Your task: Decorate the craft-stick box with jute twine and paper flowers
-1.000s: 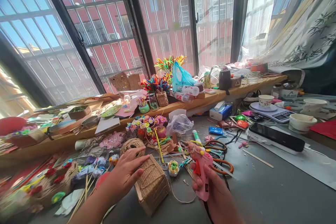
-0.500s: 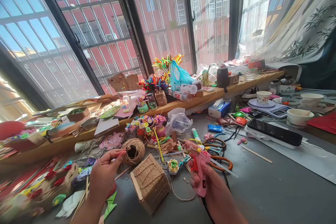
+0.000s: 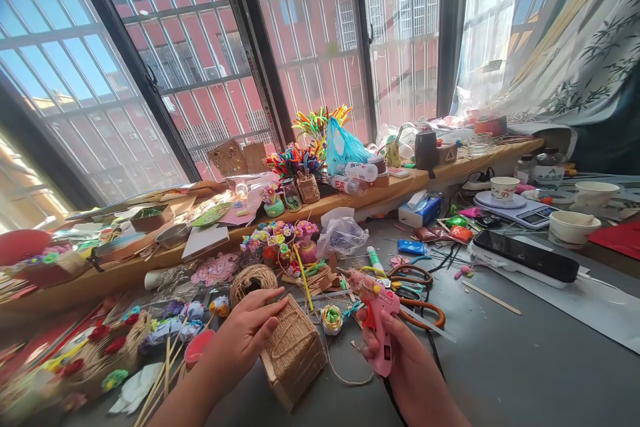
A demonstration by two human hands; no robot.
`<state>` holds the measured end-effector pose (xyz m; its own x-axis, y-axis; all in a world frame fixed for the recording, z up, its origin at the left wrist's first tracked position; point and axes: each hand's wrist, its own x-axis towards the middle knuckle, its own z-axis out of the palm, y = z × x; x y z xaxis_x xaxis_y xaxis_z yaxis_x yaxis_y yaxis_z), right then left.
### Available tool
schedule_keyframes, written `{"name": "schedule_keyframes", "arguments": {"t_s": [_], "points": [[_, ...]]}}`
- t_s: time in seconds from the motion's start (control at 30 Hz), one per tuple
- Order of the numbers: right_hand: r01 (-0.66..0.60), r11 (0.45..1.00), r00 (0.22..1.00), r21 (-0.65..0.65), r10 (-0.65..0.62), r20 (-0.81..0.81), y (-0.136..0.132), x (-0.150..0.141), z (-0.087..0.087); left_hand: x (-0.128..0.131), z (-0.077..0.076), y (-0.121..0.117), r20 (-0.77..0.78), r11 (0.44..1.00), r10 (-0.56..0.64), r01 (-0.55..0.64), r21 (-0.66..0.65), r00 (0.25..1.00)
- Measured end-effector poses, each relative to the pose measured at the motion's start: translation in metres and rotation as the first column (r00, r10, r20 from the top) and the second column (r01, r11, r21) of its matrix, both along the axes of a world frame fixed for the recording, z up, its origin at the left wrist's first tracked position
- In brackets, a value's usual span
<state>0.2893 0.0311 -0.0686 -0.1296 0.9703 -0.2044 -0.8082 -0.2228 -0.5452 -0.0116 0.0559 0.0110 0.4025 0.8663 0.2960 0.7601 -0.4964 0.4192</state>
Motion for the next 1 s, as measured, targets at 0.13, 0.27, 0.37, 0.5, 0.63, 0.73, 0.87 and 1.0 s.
{"name": "schedule_keyframes", "arguments": {"t_s": [0.13,0.27,0.37,0.5,0.63,0.73,0.87,1.0], "points": [[0.015,1.0,1.0,0.023,-0.015,-0.019,0.0,0.001,-0.001,-0.005,-0.008,-0.002,0.235,0.986,0.149,-0.163,0.043,0.961],[-0.007,1.0,1.0,0.007,0.008,-0.018,-0.002,0.001,0.002,-0.009,-0.012,-0.001,0.345,0.973,0.179,-0.218,0.077,0.921],[0.004,1.0,1.0,0.014,-0.004,-0.002,-0.002,0.0,0.004,-0.009,-0.008,-0.001,0.141,0.994,0.09,-0.098,0.054,0.986],[-0.011,1.0,1.0,0.016,0.011,0.017,0.0,0.001,0.001,-0.01,-0.011,-0.005,0.027,0.999,0.031,-0.032,0.038,0.999],[-0.042,0.999,0.999,0.003,0.042,-0.006,0.002,0.003,-0.002,-0.018,-0.023,-0.007,0.157,0.989,0.106,-0.121,0.087,0.982],[-0.046,0.999,0.999,0.011,0.046,-0.001,0.002,0.003,-0.001,-0.024,-0.028,-0.006,0.107,1.0,0.012,-0.013,0.015,0.994],[-0.033,0.999,0.999,0.022,0.033,0.001,0.0,0.002,0.003,-0.028,-0.028,-0.011,0.443,0.968,0.201,-0.246,0.045,0.874],[-0.031,0.999,1.0,0.011,0.031,0.002,-0.001,0.001,0.005,-0.029,-0.022,-0.02,0.624,0.91,0.301,-0.413,0.039,0.721]]}}
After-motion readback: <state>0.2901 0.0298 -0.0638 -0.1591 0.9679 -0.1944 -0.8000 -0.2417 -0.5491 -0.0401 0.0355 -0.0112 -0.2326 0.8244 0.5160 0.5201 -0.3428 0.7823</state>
